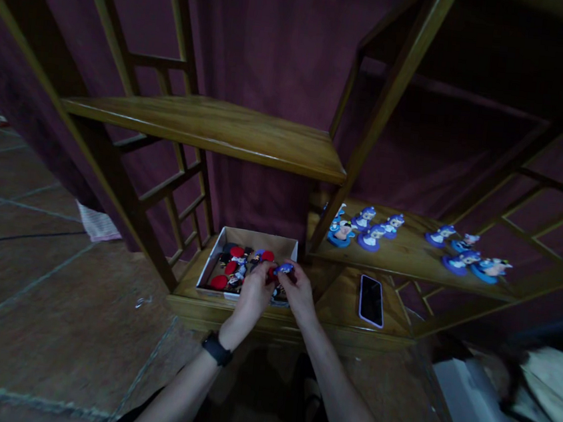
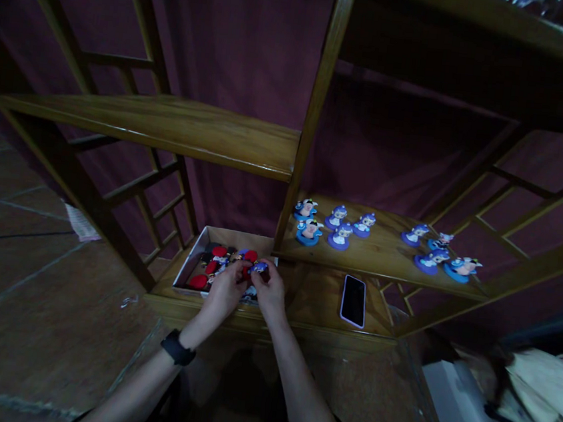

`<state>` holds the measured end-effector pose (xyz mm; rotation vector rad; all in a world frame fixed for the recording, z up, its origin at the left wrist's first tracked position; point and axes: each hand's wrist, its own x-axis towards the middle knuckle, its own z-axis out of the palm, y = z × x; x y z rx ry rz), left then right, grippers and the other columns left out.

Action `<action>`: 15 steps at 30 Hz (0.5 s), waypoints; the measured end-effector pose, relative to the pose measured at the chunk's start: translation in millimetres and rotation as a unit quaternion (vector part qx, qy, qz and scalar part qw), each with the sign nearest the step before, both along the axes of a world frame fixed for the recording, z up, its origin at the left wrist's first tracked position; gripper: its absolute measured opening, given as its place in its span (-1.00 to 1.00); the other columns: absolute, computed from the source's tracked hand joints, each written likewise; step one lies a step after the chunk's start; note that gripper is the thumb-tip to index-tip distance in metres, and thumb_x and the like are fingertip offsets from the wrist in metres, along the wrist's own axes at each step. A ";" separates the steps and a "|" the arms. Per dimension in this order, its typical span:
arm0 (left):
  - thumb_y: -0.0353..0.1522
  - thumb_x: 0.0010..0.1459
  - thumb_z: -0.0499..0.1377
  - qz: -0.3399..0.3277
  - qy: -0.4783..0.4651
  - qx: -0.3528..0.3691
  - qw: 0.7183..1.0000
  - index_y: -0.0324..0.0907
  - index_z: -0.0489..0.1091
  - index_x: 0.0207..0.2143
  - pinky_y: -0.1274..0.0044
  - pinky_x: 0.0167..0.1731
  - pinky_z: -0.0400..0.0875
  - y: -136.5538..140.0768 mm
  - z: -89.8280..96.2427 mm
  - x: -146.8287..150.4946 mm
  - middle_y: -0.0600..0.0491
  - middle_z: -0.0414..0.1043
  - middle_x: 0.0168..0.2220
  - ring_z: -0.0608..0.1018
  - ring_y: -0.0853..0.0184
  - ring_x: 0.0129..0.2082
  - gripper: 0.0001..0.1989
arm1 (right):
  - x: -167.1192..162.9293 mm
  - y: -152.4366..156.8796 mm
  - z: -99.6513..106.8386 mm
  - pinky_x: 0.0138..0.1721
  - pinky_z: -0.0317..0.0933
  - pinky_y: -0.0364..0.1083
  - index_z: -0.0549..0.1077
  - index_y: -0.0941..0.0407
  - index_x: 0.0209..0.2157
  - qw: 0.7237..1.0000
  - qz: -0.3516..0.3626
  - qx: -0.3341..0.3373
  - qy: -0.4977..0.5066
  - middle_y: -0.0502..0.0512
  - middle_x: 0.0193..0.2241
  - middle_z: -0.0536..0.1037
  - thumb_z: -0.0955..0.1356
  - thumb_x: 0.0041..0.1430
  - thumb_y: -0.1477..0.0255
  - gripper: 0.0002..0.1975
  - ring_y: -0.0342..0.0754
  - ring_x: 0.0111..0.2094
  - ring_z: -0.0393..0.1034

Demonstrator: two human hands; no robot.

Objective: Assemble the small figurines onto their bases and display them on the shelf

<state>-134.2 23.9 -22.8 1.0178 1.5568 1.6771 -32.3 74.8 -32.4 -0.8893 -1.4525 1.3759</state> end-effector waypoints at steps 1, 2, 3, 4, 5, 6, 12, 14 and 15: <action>-0.67 -0.21 0.13 0.000 0.037 0.000 0.999 -0.11 0.46 -0.34 0.47 -0.14 0.26 -1.1 2.3 0.8 0.03 0.46 -0.40 0.48 0.25 -0.29 -0.61 | -0.1 1.2 -2.0 -0.22 0.30 -0.09 0.40 0.08 -0.13 1.000 -0.002 0.002 -0.005 0.02 -0.30 0.55 0.33 -0.05 0.37 -0.64 -0.06 -0.28 0.43; -0.67 -0.20 0.13 0.000 0.064 -0.001 0.998 -0.11 0.47 -0.33 0.46 -0.10 0.24 -2.1 4.3 1.6 0.02 0.46 -0.39 0.48 0.24 -0.27 -0.60 | -0.1 2.7 -4.1 -0.22 0.30 -0.08 0.40 0.08 -0.14 1.000 -0.004 0.003 -0.010 0.02 -0.30 0.54 0.33 -0.05 0.37 -0.65 -0.06 -0.28 0.43; -0.67 -0.19 0.12 0.001 0.080 -0.002 0.997 -0.11 0.47 -0.33 0.44 -0.07 0.22 -2.8 5.9 2.2 0.01 0.46 -0.38 0.48 0.22 -0.25 -0.61 | -0.3 4.1 -6.2 -0.21 0.30 -0.08 0.41 0.08 -0.16 1.000 -0.004 0.003 -0.015 0.02 -0.30 0.54 0.33 -0.05 0.37 -0.66 -0.06 -0.28 0.43; -0.67 -0.19 0.13 0.003 0.085 -0.003 0.996 -0.12 0.47 -0.33 0.43 -0.06 0.21 -3.4 6.9 2.7 0.00 0.46 -0.37 0.47 0.21 -0.24 -0.61 | -0.4 5.3 -8.1 -0.21 0.30 -0.08 0.41 0.08 -0.17 1.000 -0.005 0.001 -0.021 0.01 -0.31 0.55 0.33 -0.05 0.37 -0.67 -0.06 -0.28 0.43; -0.67 -0.19 0.13 0.003 0.083 -0.005 0.997 -0.12 0.47 -0.33 0.42 -0.05 0.21 -3.9 7.4 3.0 -0.01 0.46 -0.36 0.47 0.20 -0.22 -0.62 | -0.6 6.3 -9.7 -0.20 0.30 -0.08 0.42 0.07 -0.18 1.000 -0.005 -0.001 -0.026 0.01 -0.31 0.55 0.33 -0.06 0.37 -0.68 -0.06 -0.28 0.43; -0.67 -0.19 0.14 0.003 0.077 -0.007 0.997 -0.12 0.47 -0.34 0.42 -0.04 0.21 -4.1 7.1 3.0 -0.01 0.46 -0.36 0.47 0.19 -0.22 -0.62 | -0.7 6.8 -10.9 -0.20 0.30 -0.08 0.42 0.07 -0.20 1.000 -0.005 -0.003 -0.030 0.01 -0.31 0.55 0.33 -0.06 0.37 -0.69 -0.05 -0.28 0.43; -0.65 -0.27 0.20 0.003 -0.046 -0.001 0.999 -0.14 0.48 -0.38 0.48 -0.17 0.31 0.8 -4.7 -1.3 0.01 0.48 -0.39 0.49 0.24 -0.30 -0.64 | 0.0 5.8 -8.7 -0.17 0.29 -0.06 0.42 0.08 -0.17 1.000 -0.008 -0.003 -0.024 0.03 -0.28 0.55 0.34 -0.06 0.35 -0.66 -0.04 -0.26 0.42; -0.62 -0.28 0.24 0.004 -0.106 -0.005 0.994 -0.16 0.47 -0.38 0.50 -0.29 0.36 4.5 -8.4 -3.5 0.03 0.49 -0.44 0.50 0.29 -0.41 -0.66 | 0.8 6.0 -6.4 -0.19 0.29 -0.07 0.43 0.08 -0.15 1.000 0.004 -0.006 -0.024 0.03 -0.28 0.55 0.34 -0.04 0.34 -0.65 -0.04 -0.27 0.42; -0.60 -0.29 0.26 0.002 -0.134 -0.009 0.991 -0.17 0.46 -0.38 0.52 -0.34 0.36 6.0 -9.4 -4.5 0.05 0.48 -0.47 0.49 0.32 -0.46 -0.67 | 1.2 6.3 -5.6 -0.20 0.29 -0.08 0.43 0.08 -0.15 1.000 0.010 -0.006 -0.024 0.03 -0.29 0.55 0.33 -0.04 0.34 -0.65 -0.05 -0.28 0.42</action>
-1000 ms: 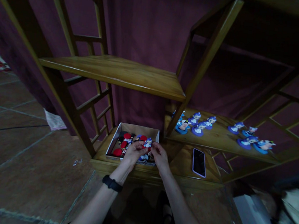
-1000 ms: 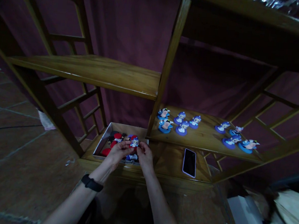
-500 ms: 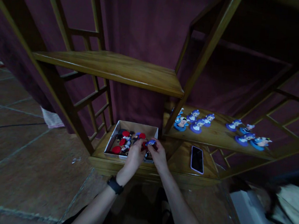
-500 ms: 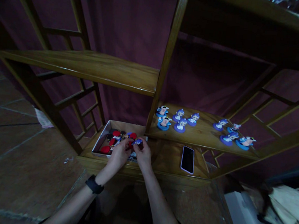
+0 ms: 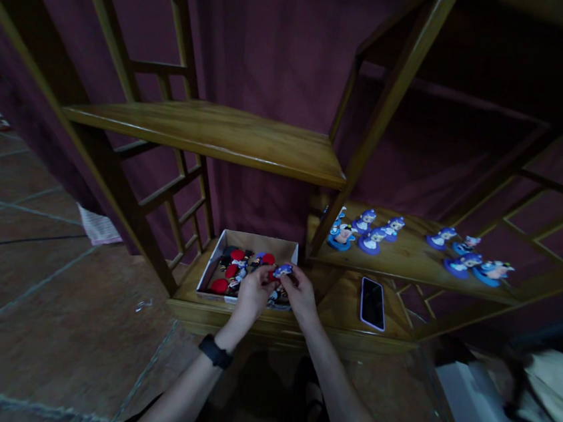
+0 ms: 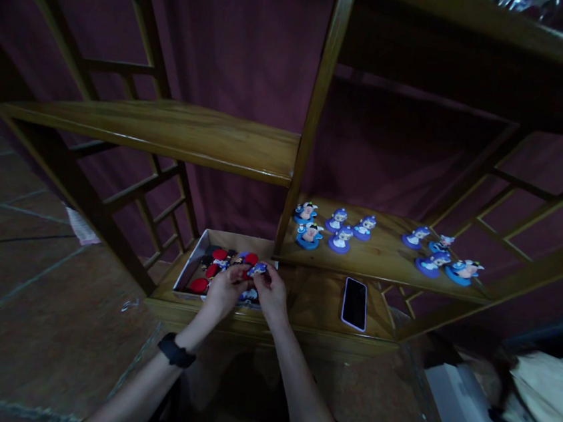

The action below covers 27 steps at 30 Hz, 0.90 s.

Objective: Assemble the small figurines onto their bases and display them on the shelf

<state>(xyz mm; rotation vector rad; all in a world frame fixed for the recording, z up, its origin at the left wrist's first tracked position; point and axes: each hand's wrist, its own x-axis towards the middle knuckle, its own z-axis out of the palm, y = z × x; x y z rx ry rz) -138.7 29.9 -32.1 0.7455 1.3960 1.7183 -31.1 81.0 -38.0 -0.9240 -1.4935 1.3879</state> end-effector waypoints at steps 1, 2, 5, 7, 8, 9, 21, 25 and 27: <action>-0.58 -0.30 0.28 -0.008 -0.026 -0.005 1.000 -0.19 0.45 -0.37 0.53 -0.38 0.37 1.1 -0.3 -0.9 0.07 0.48 -0.50 0.48 0.35 -0.50 -0.67 | 0.3 0.2 0.5 -0.21 0.29 -0.09 0.43 0.08 -0.14 1.000 0.003 0.000 0.002 0.03 -0.30 0.55 0.33 -0.03 0.35 -0.65 -0.06 -0.30 0.42; -0.55 -0.30 0.30 -0.018 -0.051 -0.009 0.999 -0.21 0.44 -0.35 0.54 -0.41 0.37 1.6 0.1 -1.7 0.08 0.48 -0.52 0.48 0.37 -0.52 -0.66 | 0.4 0.4 0.7 -0.23 0.29 -0.09 0.43 0.08 -0.13 1.000 0.003 0.001 0.007 0.02 -0.32 0.55 0.33 -0.03 0.36 -0.64 -0.07 -0.31 0.41; -0.49 -0.28 0.33 -0.049 -0.118 -0.020 0.992 -0.26 0.43 -0.31 0.54 -0.40 0.38 0.1 4.1 -3.0 0.06 0.49 -0.51 0.50 0.39 -0.52 -0.63 | 0.1 0.6 -0.7 -0.25 0.29 -0.11 0.43 0.09 -0.13 1.000 -0.002 0.004 0.023 0.02 -0.35 0.55 0.31 -0.02 0.39 -0.65 -0.08 -0.32 0.41; -0.48 -0.28 0.35 -0.054 -0.154 -0.029 0.986 -0.28 0.45 -0.31 0.54 -0.37 0.40 -2.2 7.8 -3.4 0.04 0.50 -0.49 0.51 0.40 -0.50 -0.64 | -0.4 0.9 -2.7 -0.22 0.28 -0.10 0.44 0.09 -0.15 1.000 0.003 0.003 0.024 0.03 -0.33 0.55 0.31 -0.02 0.40 -0.67 -0.08 -0.30 0.41; -0.49 -0.27 0.35 -0.056 -0.169 -0.036 0.983 -0.29 0.46 -0.32 0.54 -0.36 0.41 -3.4 9.6 -3.6 0.03 0.51 -0.47 0.51 0.40 -0.49 -0.66 | -0.7 1.2 -3.8 -0.21 0.28 -0.09 0.45 0.09 -0.15 1.000 0.007 0.001 0.023 0.03 -0.32 0.55 0.31 -0.02 0.41 -0.67 -0.07 -0.29 0.41; -0.50 -0.26 0.35 -0.059 -0.183 -0.044 0.980 -0.29 0.46 -0.34 0.54 -0.35 0.41 -4.5 11.3 -3.8 0.01 0.52 -0.45 0.52 0.40 -0.47 -0.68 | -0.9 1.8 -4.9 -0.19 0.27 -0.08 0.45 0.09 -0.16 1.000 0.009 -0.001 0.021 0.03 -0.32 0.55 0.31 -0.02 0.41 -0.68 -0.07 -0.27 0.41; -0.58 -0.05 0.21 -0.047 -0.206 -0.060 0.976 -0.32 0.44 -0.38 0.47 -0.33 0.48 -10.6 16.2 -4.2 -0.04 0.51 -0.44 0.55 0.35 -0.45 -0.87 | 1.2 5.2 -12.3 -0.17 0.25 -0.06 0.47 0.06 -0.18 0.999 0.019 -0.024 -0.015 -0.01 -0.35 0.55 0.31 -0.05 0.44 -0.69 -0.07 -0.29 0.41; -0.60 -0.02 0.18 -0.052 -0.228 -0.083 0.969 -0.33 0.43 -0.35 0.49 -0.34 0.50 -11.9 18.0 -6.3 -0.05 0.51 -0.44 0.55 0.36 -0.46 -0.86 | 1.6 3.6 -11.9 -0.21 0.27 -0.07 0.47 0.07 -0.19 1.000 0.018 -0.025 0.002 0.01 -0.34 0.55 0.31 -0.05 0.44 -0.69 -0.06 -0.29 0.41; -0.60 -0.01 0.17 -0.065 -0.246 -0.097 0.962 -0.34 0.43 -0.36 0.52 -0.35 0.50 -12.2 17.8 -9.1 -0.06 0.51 -0.45 0.55 0.37 -0.46 -0.87 | 1.7 2.6 -10.1 -0.23 0.28 -0.08 0.48 0.07 -0.21 0.999 0.011 -0.030 -0.001 0.01 -0.35 0.55 0.32 -0.06 0.42 -0.70 -0.06 -0.30 0.41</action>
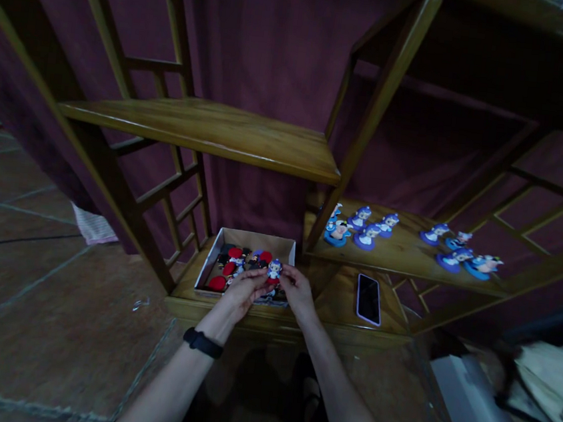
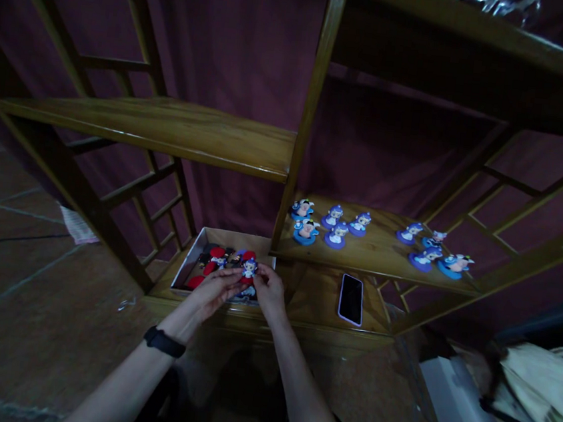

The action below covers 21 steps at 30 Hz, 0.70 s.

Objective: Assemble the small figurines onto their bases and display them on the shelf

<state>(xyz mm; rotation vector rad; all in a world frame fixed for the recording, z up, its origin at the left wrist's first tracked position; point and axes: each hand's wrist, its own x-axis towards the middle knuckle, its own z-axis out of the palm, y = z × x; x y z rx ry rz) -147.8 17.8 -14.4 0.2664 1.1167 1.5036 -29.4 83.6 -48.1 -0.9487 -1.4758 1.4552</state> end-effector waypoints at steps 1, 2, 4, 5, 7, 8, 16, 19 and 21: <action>-0.61 0.00 0.16 -0.007 -0.011 -0.003 1.000 -0.35 0.43 -0.35 0.53 -0.35 0.50 0.0 -0.6 -1.8 -0.07 0.51 -0.45 0.55 0.37 -0.46 -0.87 | 0.0 -0.9 1.3 -0.25 0.28 -0.08 0.48 0.08 -0.22 1.000 -0.007 -0.005 -0.002 0.02 -0.35 0.55 0.33 -0.07 0.40 -0.70 -0.06 -0.31 0.41; -0.61 0.00 0.15 -0.014 -0.021 -0.006 1.000 -0.35 0.43 -0.35 0.54 -0.36 0.50 0.1 -1.4 -3.8 -0.07 0.51 -0.45 0.55 0.38 -0.46 -0.87 | -0.1 -2.0 2.9 -0.27 0.29 -0.08 0.49 0.08 -0.22 1.000 -0.015 -0.012 -0.003 0.02 -0.35 0.54 0.34 -0.07 0.38 -0.70 -0.06 -0.32 0.40; -0.61 0.01 0.14 -0.025 -0.039 -0.009 0.999 -0.35 0.43 -0.35 0.56 -0.37 0.50 -0.3 -3.1 -8.0 -0.08 0.51 -0.44 0.55 0.39 -0.46 -0.86 | -0.6 -5.2 6.2 -0.33 0.29 -0.10 0.49 0.08 -0.22 0.999 -0.025 -0.034 0.003 0.03 -0.33 0.54 0.35 -0.08 0.35 -0.69 -0.08 -0.36 0.40; -0.61 0.01 0.14 -0.029 -0.046 -0.009 0.999 -0.35 0.44 -0.36 0.56 -0.37 0.50 -0.9 -3.7 -9.8 -0.08 0.51 -0.44 0.55 0.39 -0.46 -0.87 | -1.0 -7.0 7.9 -0.37 0.28 -0.11 0.48 0.09 -0.22 0.999 -0.027 -0.044 0.009 0.03 -0.32 0.53 0.35 -0.09 0.35 -0.68 -0.08 -0.38 0.39; -0.59 0.00 0.16 -0.034 -0.048 -0.003 0.998 -0.34 0.44 -0.38 0.55 -0.35 0.49 -3.3 -3.6 -12.5 -0.07 0.51 -0.44 0.55 0.38 -0.45 -0.90 | -1.9 -10.6 10.7 -0.42 0.27 -0.13 0.48 0.09 -0.23 0.998 -0.024 -0.057 0.022 0.04 -0.33 0.54 0.35 -0.10 0.35 -0.68 -0.10 -0.40 0.38; -0.58 -0.01 0.18 -0.038 -0.040 0.006 0.998 -0.33 0.45 -0.39 0.54 -0.33 0.49 -5.2 -3.0 -13.2 -0.07 0.51 -0.44 0.55 0.38 -0.44 -0.91 | -2.5 -12.4 11.9 -0.42 0.27 -0.13 0.49 0.09 -0.24 0.998 -0.022 -0.058 0.029 0.03 -0.34 0.54 0.35 -0.10 0.35 -0.69 -0.10 -0.41 0.38; -0.45 -0.31 0.39 -0.057 0.127 0.064 0.988 -0.28 0.50 -0.31 0.61 -0.38 0.40 -25.0 2.0 -4.9 0.04 0.51 -0.46 0.49 0.45 -0.50 -0.62 | -2.2 -35.0 23.8 -0.24 0.29 -0.05 0.52 0.08 -0.28 0.993 0.019 -0.084 0.077 0.03 -0.34 0.56 0.39 -0.18 0.38 -0.69 -0.05 -0.29 0.41; -0.38 -0.34 0.40 -0.044 0.159 0.043 0.985 -0.27 0.50 -0.32 0.61 -0.46 0.38 -32.2 1.8 2.5 0.04 0.50 -0.48 0.48 0.45 -0.53 -0.59 | 7.7 -50.2 29.9 -0.21 0.29 -0.03 0.52 0.08 -0.28 0.985 0.029 -0.119 0.124 0.05 -0.29 0.56 0.41 -0.21 0.37 -0.67 -0.02 -0.25 0.41; -0.35 -0.34 0.40 -0.044 0.177 0.034 0.983 -0.27 0.49 -0.32 0.61 -0.50 0.36 -39.0 3.3 9.2 0.05 0.49 -0.49 0.46 0.46 -0.56 -0.58 | 17.2 -60.7 33.8 -0.20 0.29 -0.02 0.52 0.09 -0.29 0.978 0.033 -0.144 0.147 0.07 -0.27 0.55 0.43 -0.22 0.36 -0.67 -0.01 -0.24 0.41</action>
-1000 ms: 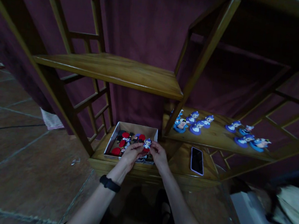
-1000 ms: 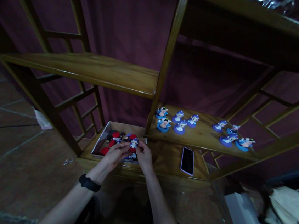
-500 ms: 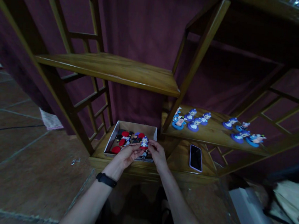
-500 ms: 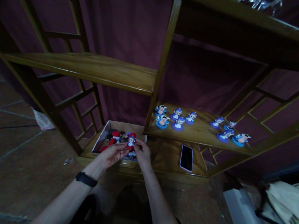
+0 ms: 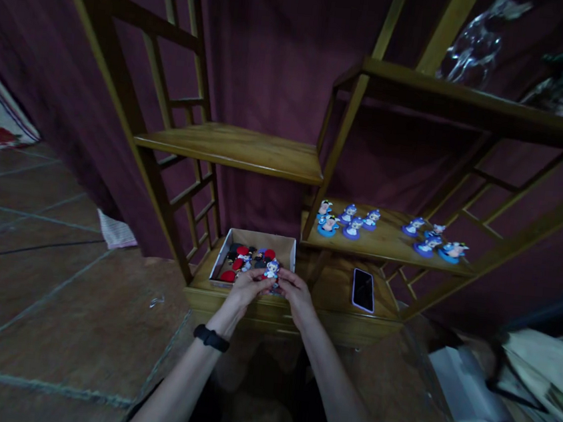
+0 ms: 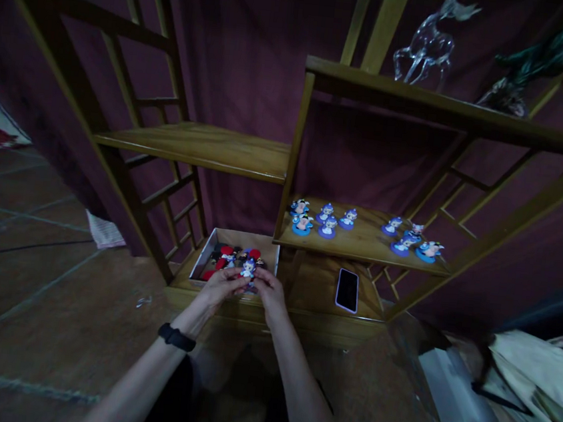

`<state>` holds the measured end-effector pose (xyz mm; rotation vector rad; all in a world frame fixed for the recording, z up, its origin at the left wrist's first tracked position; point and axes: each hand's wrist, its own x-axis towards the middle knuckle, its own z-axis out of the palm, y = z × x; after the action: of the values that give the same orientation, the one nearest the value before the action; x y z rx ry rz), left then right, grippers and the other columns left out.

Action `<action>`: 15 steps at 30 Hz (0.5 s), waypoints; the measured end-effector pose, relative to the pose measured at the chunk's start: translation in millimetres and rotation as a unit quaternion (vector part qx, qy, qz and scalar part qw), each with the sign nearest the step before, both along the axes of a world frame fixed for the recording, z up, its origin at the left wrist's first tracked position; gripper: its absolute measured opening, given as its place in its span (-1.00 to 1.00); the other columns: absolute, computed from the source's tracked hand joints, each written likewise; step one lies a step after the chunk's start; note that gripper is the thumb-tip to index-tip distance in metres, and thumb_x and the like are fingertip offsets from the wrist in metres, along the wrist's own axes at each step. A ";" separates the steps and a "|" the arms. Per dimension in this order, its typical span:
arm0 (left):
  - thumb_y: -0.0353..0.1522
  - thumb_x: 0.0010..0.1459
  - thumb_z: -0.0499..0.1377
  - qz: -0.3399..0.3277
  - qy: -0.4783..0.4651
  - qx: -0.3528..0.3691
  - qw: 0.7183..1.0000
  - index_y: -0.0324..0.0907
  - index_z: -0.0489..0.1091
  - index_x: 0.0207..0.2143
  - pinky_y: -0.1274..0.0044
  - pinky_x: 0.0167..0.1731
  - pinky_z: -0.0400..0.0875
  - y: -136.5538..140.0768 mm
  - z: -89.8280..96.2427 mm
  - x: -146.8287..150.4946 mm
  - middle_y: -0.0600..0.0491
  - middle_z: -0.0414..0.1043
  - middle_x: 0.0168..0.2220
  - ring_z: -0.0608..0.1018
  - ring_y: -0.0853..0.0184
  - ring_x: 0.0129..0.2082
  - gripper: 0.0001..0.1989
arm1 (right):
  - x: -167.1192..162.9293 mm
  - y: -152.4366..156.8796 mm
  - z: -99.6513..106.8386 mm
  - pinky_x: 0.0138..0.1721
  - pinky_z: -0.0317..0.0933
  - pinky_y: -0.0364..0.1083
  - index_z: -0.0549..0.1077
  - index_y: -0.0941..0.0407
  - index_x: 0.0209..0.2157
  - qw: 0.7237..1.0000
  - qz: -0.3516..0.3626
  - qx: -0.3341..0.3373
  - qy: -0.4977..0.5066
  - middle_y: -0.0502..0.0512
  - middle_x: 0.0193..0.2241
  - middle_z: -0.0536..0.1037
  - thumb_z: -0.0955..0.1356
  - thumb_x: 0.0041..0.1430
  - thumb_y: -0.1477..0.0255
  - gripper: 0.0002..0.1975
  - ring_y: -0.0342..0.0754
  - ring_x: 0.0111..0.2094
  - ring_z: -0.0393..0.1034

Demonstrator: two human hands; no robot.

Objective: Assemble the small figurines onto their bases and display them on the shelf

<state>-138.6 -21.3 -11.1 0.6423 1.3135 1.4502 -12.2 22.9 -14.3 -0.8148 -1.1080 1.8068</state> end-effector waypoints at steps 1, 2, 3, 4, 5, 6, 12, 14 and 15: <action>-0.33 -0.33 0.40 -0.001 0.010 -0.001 1.000 -0.27 0.48 -0.31 0.62 -0.51 0.35 -4.4 1.4 3.8 0.05 0.49 -0.51 0.45 0.47 -0.58 -0.57 | 4.9 -5.2 1.8 -0.20 0.28 -0.02 0.52 0.09 -0.30 1.000 0.001 -0.009 0.005 0.07 -0.26 0.56 0.43 -0.22 0.36 -0.68 -0.01 -0.24 0.41; -0.32 -0.33 0.40 0.000 0.020 0.001 1.000 -0.27 0.48 -0.31 0.62 -0.53 0.34 -9.4 3.1 7.9 0.06 0.47 -0.53 0.44 0.47 -0.60 -0.57 | 9.6 -10.3 3.6 -0.19 0.28 -0.02 0.52 0.09 -0.31 1.000 0.000 -0.014 0.006 0.08 -0.26 0.56 0.43 -0.22 0.36 -0.69 -0.01 -0.23 0.42; -0.31 -0.32 0.39 0.003 0.031 0.006 0.999 -0.26 0.47 -0.31 0.62 -0.55 0.33 -15.0 5.1 12.0 0.08 0.46 -0.56 0.43 0.48 -0.62 -0.57 | 13.8 -15.3 5.2 -0.19 0.28 -0.02 0.52 0.09 -0.31 1.000 -0.001 -0.015 0.005 0.09 -0.26 0.56 0.43 -0.21 0.36 -0.70 -0.01 -0.23 0.42; -0.30 -0.31 0.39 0.006 0.043 0.012 0.999 -0.27 0.47 -0.32 0.63 -0.57 0.32 -21.0 7.3 16.1 0.10 0.44 -0.59 0.42 0.48 -0.63 -0.58 | 17.2 -20.2 6.7 -0.19 0.28 -0.02 0.52 0.09 -0.31 1.000 -0.003 -0.015 0.002 0.09 -0.25 0.56 0.43 -0.20 0.35 -0.70 0.00 -0.22 0.41; -0.29 -0.31 0.39 0.011 0.055 0.020 0.998 -0.27 0.47 -0.33 0.63 -0.59 0.30 -27.2 9.3 20.0 0.11 0.41 -0.62 0.40 0.48 -0.65 -0.58 | 19.9 -25.0 8.1 -0.20 0.28 -0.02 0.52 0.09 -0.31 1.000 -0.006 -0.015 0.000 0.10 -0.25 0.56 0.43 -0.20 0.34 -0.70 0.00 -0.21 0.41; -0.29 -0.30 0.38 0.016 0.065 0.028 0.997 -0.28 0.47 -0.33 0.64 -0.61 0.28 -33.5 10.9 23.5 0.13 0.39 -0.64 0.39 0.48 -0.66 -0.59 | 21.7 -29.7 9.3 -0.21 0.29 -0.02 0.52 0.10 -0.31 1.000 -0.007 -0.016 -0.003 0.10 -0.24 0.56 0.43 -0.20 0.32 -0.69 0.01 -0.21 0.41; -0.31 -0.27 0.37 0.024 0.035 0.051 0.998 -0.27 0.47 -0.28 0.62 -0.48 0.35 -66.4 6.2 34.8 0.06 0.48 -0.48 0.44 0.47 -0.55 -0.58 | 25.5 -53.9 6.6 -0.23 0.31 -0.02 0.50 0.11 -0.27 0.999 0.002 -0.032 -0.023 0.13 -0.23 0.55 0.45 -0.23 0.31 -0.62 0.02 -0.22 0.42; -0.33 -0.29 0.38 0.013 0.021 0.052 0.998 -0.27 0.47 -0.26 0.61 -0.43 0.36 -75.5 -0.4 37.0 0.04 0.50 -0.44 0.46 0.45 -0.51 -0.56 | 28.2 -60.2 -1.9 -0.22 0.30 -0.03 0.50 0.11 -0.26 0.999 0.009 -0.029 -0.028 0.12 -0.23 0.55 0.44 -0.21 0.30 -0.61 0.01 -0.21 0.42; -0.34 -0.30 0.38 0.004 0.015 0.053 0.998 -0.27 0.48 -0.26 0.60 -0.42 0.36 -79.9 -4.0 38.4 0.03 0.50 -0.43 0.47 0.44 -0.49 -0.55 | 30.2 -63.3 -7.7 -0.22 0.30 -0.03 0.50 0.10 -0.25 0.999 0.013 -0.028 -0.028 0.12 -0.22 0.54 0.44 -0.21 0.29 -0.61 0.01 -0.21 0.42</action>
<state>-100.3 -101.1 -15.1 0.7313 1.2713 1.5300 18.0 -40.4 -22.0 -0.8929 -1.1118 1.8536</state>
